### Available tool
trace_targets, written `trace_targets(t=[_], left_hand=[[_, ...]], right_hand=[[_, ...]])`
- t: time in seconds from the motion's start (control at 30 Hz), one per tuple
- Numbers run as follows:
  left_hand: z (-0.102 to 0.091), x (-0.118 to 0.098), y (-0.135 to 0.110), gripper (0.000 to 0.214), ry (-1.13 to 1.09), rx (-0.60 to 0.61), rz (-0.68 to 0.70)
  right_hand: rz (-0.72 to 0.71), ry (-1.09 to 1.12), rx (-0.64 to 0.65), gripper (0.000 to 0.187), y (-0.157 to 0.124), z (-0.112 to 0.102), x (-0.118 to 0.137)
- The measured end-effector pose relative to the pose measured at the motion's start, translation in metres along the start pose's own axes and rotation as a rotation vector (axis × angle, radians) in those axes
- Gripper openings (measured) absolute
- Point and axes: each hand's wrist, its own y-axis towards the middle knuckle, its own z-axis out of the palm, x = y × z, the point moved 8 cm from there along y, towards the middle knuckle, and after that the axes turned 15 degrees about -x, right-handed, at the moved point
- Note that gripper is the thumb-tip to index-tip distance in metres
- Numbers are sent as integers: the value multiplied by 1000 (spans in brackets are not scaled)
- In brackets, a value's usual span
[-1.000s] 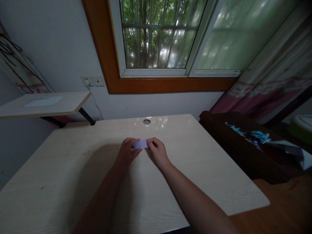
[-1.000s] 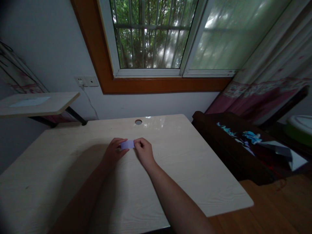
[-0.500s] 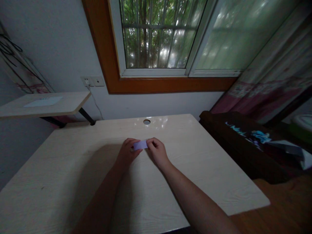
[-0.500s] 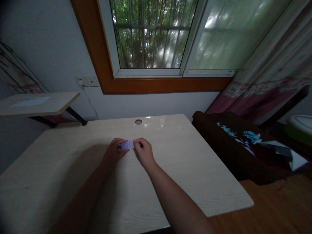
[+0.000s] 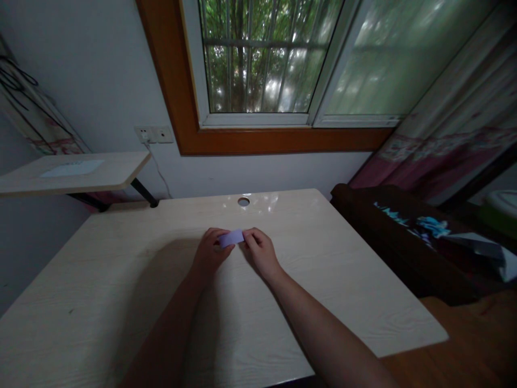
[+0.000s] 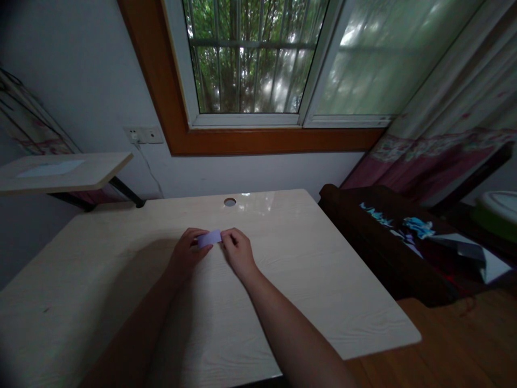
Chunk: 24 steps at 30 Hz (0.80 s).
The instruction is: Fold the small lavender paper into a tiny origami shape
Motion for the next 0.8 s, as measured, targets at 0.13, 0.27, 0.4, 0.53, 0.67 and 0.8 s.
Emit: trace_targets(t=[0.13,0.27,0.4,0.53,0.67,0.8], left_hand=[[-3,-2,1,28,-23,-10,-27],[-4,0,1,29,-28,-12,-63],[-4,1,1,29,-46,-12,-78],[-6,3,1,28,-58,-27,-106],[-6,2,2,27,-63,-21,-96],[-5,2,2,26,-65,-22,-108]], right_hand=[[-23,13,29,30,-1,2,3],[-52,18,51,31,-3,3,10],[-70,31,65,31,-4,3,15],[-79,38,71,27,-5,4,16],[-86,43,81,24,-6,5,15],[-98,5,78,24,-6,6,11]])
